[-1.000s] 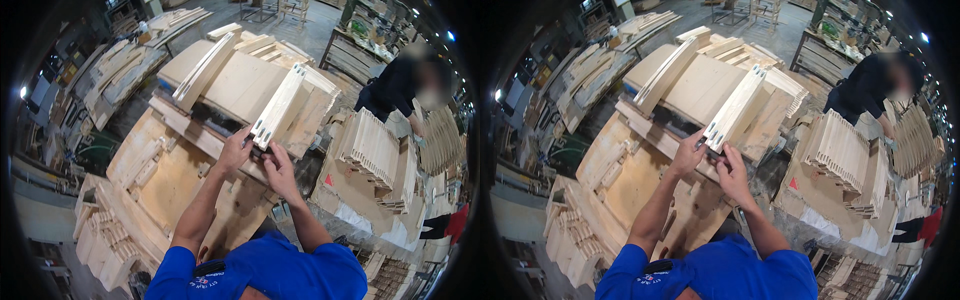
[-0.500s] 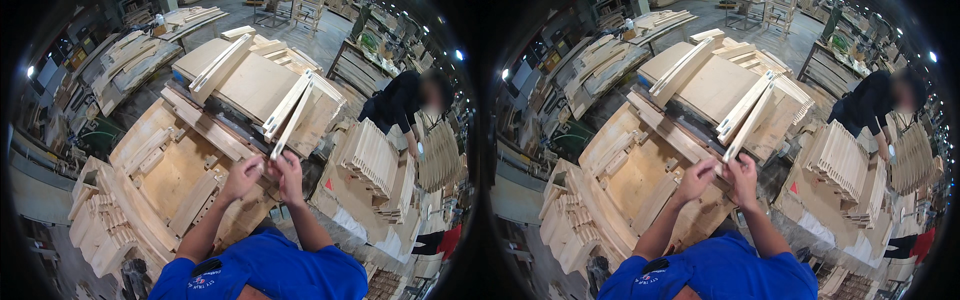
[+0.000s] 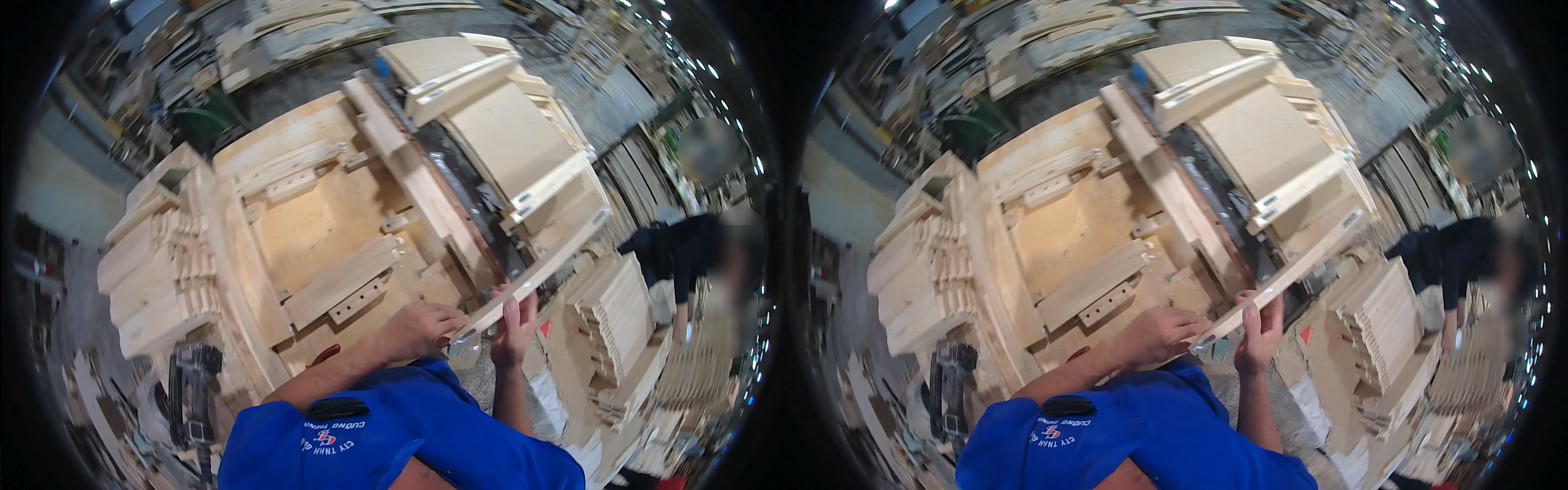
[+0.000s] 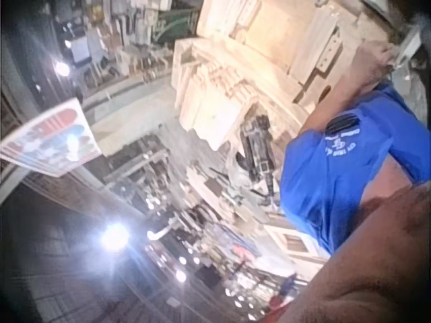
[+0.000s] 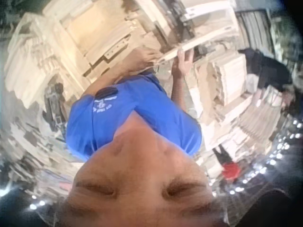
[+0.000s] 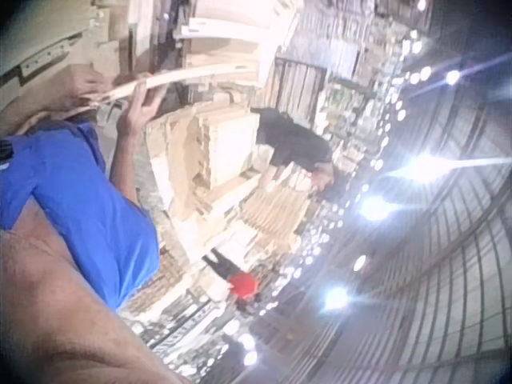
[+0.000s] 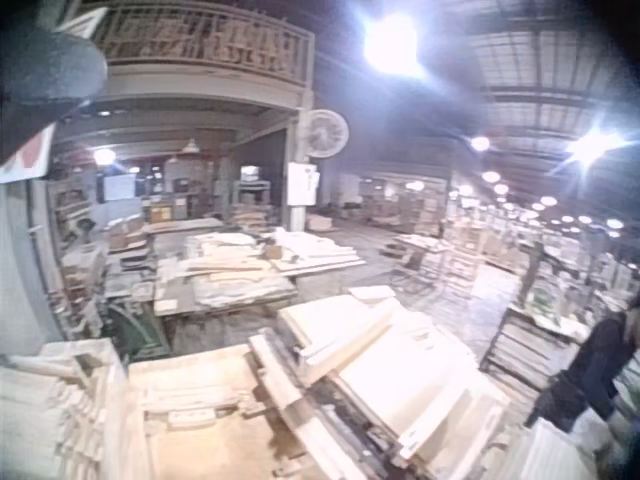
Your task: The person assembles wooden frames by placing small wooden pieces into a jig and securing them with a nail gun. The person repeatedly picks up pieces, aligns them, and fastens them, then removes the completed frame and repeats the process.
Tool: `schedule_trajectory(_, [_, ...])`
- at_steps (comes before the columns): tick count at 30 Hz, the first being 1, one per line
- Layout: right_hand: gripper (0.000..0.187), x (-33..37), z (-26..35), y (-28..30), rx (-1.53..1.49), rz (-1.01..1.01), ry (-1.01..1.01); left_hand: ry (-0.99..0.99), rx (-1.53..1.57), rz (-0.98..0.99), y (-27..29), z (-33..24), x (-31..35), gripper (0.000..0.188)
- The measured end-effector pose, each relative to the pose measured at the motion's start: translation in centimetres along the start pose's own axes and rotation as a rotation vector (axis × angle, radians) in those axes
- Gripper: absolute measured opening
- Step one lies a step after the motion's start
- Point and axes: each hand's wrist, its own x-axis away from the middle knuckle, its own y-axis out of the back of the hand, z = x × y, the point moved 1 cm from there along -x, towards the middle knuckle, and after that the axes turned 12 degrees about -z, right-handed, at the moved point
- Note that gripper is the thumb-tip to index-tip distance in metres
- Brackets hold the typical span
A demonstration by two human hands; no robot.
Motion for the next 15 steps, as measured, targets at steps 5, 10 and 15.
schedule_trajectory(5, [0.094, -2.4, 2.6, -5.0, 0.755, 0.325, 0.533, 0.669, 0.584, -0.419, 4.4, 4.3, 0.4, 0.04])
schedule_trajectory(10, [0.084, -4.9, -0.9, -14.6, 1.054, 0.5, 0.56, 0.946, 0.76, -0.808, 6.3, 11.2, -4.6, 0.025])
schedule_trajectory(15, [0.078, -5.3, -2.0, -19.6, 1.061, 0.578, 0.861, 1.116, 0.804, -0.839, 9.1, 22.6, -1.9, 0.017])
